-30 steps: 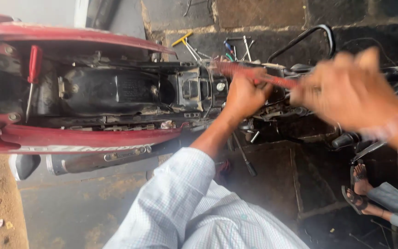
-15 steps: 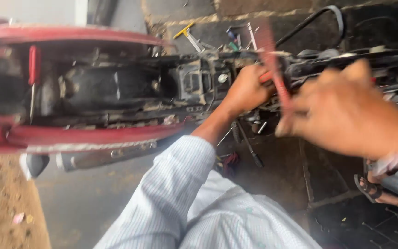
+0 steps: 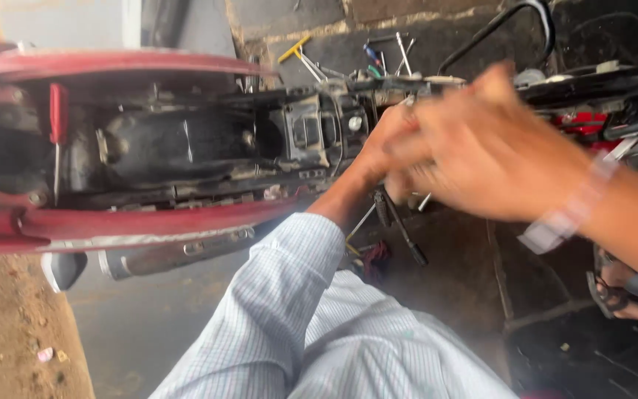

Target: The person is repairing a motorcycle, specifically working on the frame and internal components under the seat area.

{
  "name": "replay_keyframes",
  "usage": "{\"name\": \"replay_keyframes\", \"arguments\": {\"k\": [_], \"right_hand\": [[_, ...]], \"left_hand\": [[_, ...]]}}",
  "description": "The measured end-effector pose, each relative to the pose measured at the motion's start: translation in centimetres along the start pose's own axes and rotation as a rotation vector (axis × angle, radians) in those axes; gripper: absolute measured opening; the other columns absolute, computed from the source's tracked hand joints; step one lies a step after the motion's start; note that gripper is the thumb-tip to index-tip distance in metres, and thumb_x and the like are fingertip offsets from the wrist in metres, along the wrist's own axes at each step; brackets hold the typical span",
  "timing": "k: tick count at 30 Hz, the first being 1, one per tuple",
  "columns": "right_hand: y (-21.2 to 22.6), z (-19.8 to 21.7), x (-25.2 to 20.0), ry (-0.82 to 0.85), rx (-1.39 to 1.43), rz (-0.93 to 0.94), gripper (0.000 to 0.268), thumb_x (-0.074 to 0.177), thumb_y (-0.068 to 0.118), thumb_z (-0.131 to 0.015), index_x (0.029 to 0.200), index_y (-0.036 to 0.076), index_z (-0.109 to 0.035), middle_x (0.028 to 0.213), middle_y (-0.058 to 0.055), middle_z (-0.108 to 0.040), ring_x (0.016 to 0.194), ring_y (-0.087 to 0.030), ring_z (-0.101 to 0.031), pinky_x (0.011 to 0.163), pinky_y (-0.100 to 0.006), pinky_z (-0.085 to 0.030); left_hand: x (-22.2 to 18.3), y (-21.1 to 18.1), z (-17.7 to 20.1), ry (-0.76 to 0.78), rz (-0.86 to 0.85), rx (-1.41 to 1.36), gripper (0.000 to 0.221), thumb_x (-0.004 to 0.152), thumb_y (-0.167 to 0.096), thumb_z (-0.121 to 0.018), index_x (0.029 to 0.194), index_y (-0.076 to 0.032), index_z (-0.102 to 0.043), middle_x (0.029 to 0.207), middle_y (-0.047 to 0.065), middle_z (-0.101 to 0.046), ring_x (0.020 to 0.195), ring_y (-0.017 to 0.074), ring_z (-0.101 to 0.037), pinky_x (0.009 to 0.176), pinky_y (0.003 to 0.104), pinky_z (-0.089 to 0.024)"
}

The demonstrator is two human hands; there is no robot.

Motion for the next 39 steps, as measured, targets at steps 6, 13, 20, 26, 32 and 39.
{"name": "replay_keyframes", "arguments": {"k": [6,13,20,26,32,39], "right_hand": [[-3.7,1.7,0.0,-0.037,-0.584,-0.12,0.037,0.097,0.058,-0.052,0.112,0.037,-0.079,0.096,-0.003,-0.069,0.098,-0.023,-0.064,0.084,-0.044,-0.04],[-0.8,1.3,1.4,-0.019,-0.19,0.014,0.038,0.085,0.065,-0.055,0.102,0.042,-0.08,0.087,-0.001,-0.07,0.091,-0.022,-0.064,0.083,-0.047,-0.037],[-3.7,-2.2,-2.3,0.347,-0.346,-0.26,0.053,0.084,0.074,-0.051,0.111,0.038,-0.078,0.093,0.0,-0.073,0.099,-0.022,-0.067,0.09,-0.047,-0.041],[-1.0,0.7,2.4,-0.028,-0.144,0.062,0.048,0.094,0.061,-0.052,0.12,0.026,-0.073,0.096,-0.007,-0.073,0.095,-0.033,-0.066,0.09,-0.06,-0.035],[-5.3,-0.8,-1.3,0.406,-0.367,-0.264,0.039,0.105,0.053,-0.043,0.111,0.03,-0.074,0.088,0.0,-0.07,0.092,-0.023,-0.068,0.092,-0.047,-0.038],[0.1,0.2,0.7,0.047,-0.167,0.139,0.047,0.097,0.056,-0.054,0.126,0.022,-0.069,0.089,-0.002,-0.073,0.087,-0.024,-0.068,0.079,-0.045,-0.039]], "left_hand": [[-0.7,-3.4,2.0,-0.033,0.034,0.05,0.017,0.083,-0.013,-0.077,0.098,-0.006,-0.077,0.085,0.018,-0.073,0.074,0.0209,-0.073,0.076,0.034,-0.058],[-0.6,-5.2,2.0,-0.072,-0.149,-0.037,0.03,0.08,-0.016,-0.081,0.105,-0.004,-0.071,0.093,0.019,-0.074,0.084,0.0336,-0.071,0.079,0.04,-0.058],[-1.5,-4.9,3.2,-0.193,-0.207,-0.005,0.038,0.075,-0.006,-0.065,0.111,-0.006,-0.072,0.101,0.021,-0.074,0.094,0.0376,-0.072,0.083,0.04,-0.057],[-1.0,-0.6,1.2,-0.188,-0.287,-0.163,0.028,0.078,-0.011,-0.072,0.105,-0.004,-0.068,0.101,0.021,-0.071,0.092,0.0404,-0.069,0.081,0.044,-0.054],[-1.7,-1.0,1.5,-0.048,0.108,0.191,0.012,0.088,-0.013,-0.068,0.092,-0.003,-0.073,0.077,0.024,-0.063,0.069,0.0453,-0.056,0.065,0.043,-0.054],[-1.0,-0.9,0.1,-0.042,-0.089,0.228,0.027,0.065,-0.018,-0.081,0.079,0.001,-0.066,0.072,0.025,-0.063,0.069,0.0436,-0.065,0.058,0.045,-0.05]]}}
Point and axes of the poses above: each hand's wrist, its own x-axis towards the middle knuckle, its own z-axis out of the back of the hand, y = z × x, the point moved 8 cm from there along x, towards the middle knuckle
